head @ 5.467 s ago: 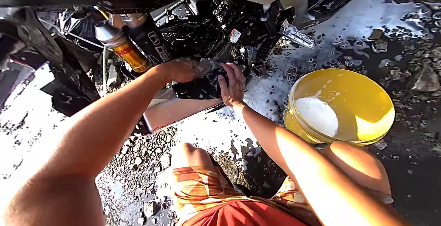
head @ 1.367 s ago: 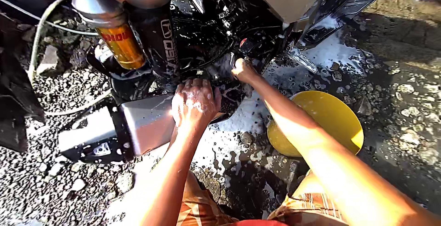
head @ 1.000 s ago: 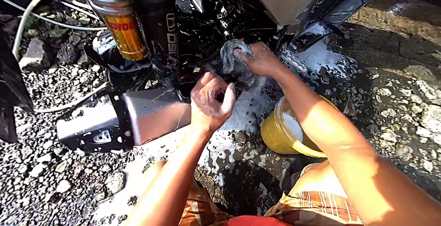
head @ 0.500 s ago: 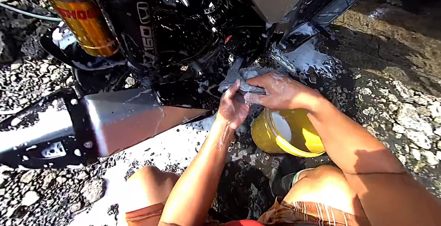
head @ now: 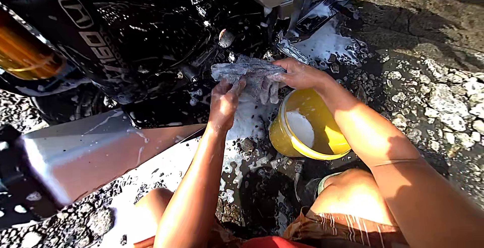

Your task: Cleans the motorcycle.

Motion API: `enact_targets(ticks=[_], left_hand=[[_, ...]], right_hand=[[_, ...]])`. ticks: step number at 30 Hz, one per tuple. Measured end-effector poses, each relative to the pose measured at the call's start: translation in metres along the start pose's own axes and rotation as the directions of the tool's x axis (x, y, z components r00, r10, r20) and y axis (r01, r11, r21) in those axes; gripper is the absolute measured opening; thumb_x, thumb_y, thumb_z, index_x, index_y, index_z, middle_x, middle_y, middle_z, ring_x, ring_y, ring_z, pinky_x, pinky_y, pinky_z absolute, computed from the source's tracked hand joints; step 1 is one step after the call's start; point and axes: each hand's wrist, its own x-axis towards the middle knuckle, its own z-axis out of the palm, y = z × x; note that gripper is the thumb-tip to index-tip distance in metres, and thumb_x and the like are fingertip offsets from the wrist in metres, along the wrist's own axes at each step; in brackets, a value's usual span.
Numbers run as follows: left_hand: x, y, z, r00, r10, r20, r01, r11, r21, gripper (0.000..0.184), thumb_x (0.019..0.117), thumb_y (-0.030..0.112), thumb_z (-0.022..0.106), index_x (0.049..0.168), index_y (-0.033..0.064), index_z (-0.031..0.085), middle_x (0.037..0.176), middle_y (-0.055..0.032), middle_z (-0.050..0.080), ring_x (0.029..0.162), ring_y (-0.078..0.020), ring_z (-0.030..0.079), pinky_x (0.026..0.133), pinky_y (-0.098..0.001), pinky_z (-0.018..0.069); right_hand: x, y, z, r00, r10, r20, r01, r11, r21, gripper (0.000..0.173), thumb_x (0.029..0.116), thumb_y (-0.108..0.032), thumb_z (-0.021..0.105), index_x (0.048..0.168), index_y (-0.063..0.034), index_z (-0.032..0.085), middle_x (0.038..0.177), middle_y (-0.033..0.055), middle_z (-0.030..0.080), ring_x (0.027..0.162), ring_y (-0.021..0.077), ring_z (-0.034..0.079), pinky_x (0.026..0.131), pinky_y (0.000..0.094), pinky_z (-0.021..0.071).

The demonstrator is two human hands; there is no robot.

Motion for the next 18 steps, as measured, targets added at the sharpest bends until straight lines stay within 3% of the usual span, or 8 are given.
enact_targets(ticks=[3,5,8,9,11,14,16,18], left_hand=[[-0.014,-0.019,0.013,0.975,-0.187,0.123,0.207,0.961,-0.183,0.064,0.095,0.052,0.067,0.145,0.016,0.052,0.14,-0.0071,0.06,0.127,-0.0234,0.059,0.104,-0.0464,0.0512],[-0.012,-0.033,0.025,0.927,-0.277,0.251,0.35,0.88,-0.322,0.065,0.098,0.05,0.064,0.15,0.0162,0.046,0.144,-0.0074,0.058,0.131,-0.0241,0.057,0.109,-0.0471,0.0499],[-0.001,-0.046,0.037,0.883,-0.417,0.216,0.466,0.727,-0.504,0.026,0.102,0.018,0.06,0.127,0.0103,0.056,0.107,-0.0055,0.066,0.089,-0.0134,0.066,0.078,-0.0292,0.0576],[0.002,-0.05,0.037,0.875,-0.451,0.173,0.47,0.712,-0.522,0.017,0.1006,0.014,0.059,0.118,0.0118,0.058,0.092,-0.0029,0.064,0.066,-0.0074,0.06,0.056,-0.0196,0.0525],[0.004,-0.062,0.028,0.895,-0.421,0.145,0.436,0.761,-0.481,0.022,0.1013,0.008,0.056,0.123,0.0152,0.055,0.087,-0.0007,0.062,0.055,-0.0036,0.051,0.046,-0.0156,0.0426],[-0.003,-0.102,0.014,0.953,-0.295,0.071,0.298,0.954,-0.03,0.047,0.0979,0.012,0.067,0.141,0.0146,0.049,0.107,-0.0045,0.066,0.072,-0.0092,0.06,0.061,-0.0241,0.0512],[-0.004,-0.126,0.011,0.963,-0.269,-0.019,0.256,0.891,0.375,0.063,0.093,0.031,0.075,0.144,0.0069,0.048,0.123,-0.0182,0.066,0.102,-0.0279,0.068,0.088,-0.0474,0.0571],[-0.01,-0.137,0.015,0.949,-0.314,0.021,0.299,0.921,0.248,0.056,0.103,0.039,0.059,0.144,0.0019,0.049,0.14,-0.0223,0.057,0.129,-0.0334,0.057,0.109,-0.0529,0.0458]], right_hand=[[0.003,-0.004,0.011,0.996,0.03,-0.079,-0.031,0.999,-0.015,0.031,0.1013,-0.021,0.057,0.124,-0.0021,0.066,0.112,0.0088,0.071,0.104,0.01,0.067,0.097,0.0341,0.0543],[0.006,-0.006,0.019,0.998,0.057,0.008,-0.056,0.994,-0.093,0.034,0.0963,-0.029,0.063,0.12,-0.0043,0.065,0.109,0.0101,0.07,0.102,0.0169,0.067,0.094,0.0441,0.055],[0.005,-0.006,0.022,0.985,0.058,0.165,-0.038,0.992,-0.121,0.03,0.0891,-0.025,0.071,0.109,-0.0027,0.066,0.097,0.0114,0.069,0.091,0.0195,0.068,0.084,0.0449,0.056],[0.003,-0.006,0.017,0.981,0.08,0.178,-0.063,0.993,-0.098,0.028,0.0905,-0.02,0.071,0.111,-0.0013,0.067,0.1,0.0122,0.07,0.094,0.0185,0.068,0.087,0.0423,0.0559],[-0.005,-0.007,-0.001,0.979,0.126,0.164,-0.129,0.992,0.012,0.034,0.0945,-0.013,0.068,0.124,0.0022,0.065,0.113,0.0136,0.07,0.103,0.0146,0.068,0.097,0.035,0.0548],[-0.017,-0.005,-0.016,0.987,0.115,0.113,-0.132,0.979,0.154,0.033,0.0949,-0.01,0.066,0.125,0.0023,0.064,0.112,0.0105,0.072,0.099,0.0086,0.069,0.093,0.028,0.0571],[-0.019,-0.01,-0.017,0.987,0.082,0.141,-0.1,0.987,0.125,0.038,0.0944,-0.011,0.068,0.131,-0.0003,0.062,0.119,0.0097,0.071,0.107,0.0092,0.068,0.099,0.0292,0.0558],[-0.019,-0.02,-0.008,0.962,0.087,0.259,-0.067,0.994,-0.086,0.049,0.0929,-0.025,0.071,0.138,-0.0078,0.061,0.126,0.0076,0.069,0.115,0.0126,0.065,0.105,0.0383,0.0524]])
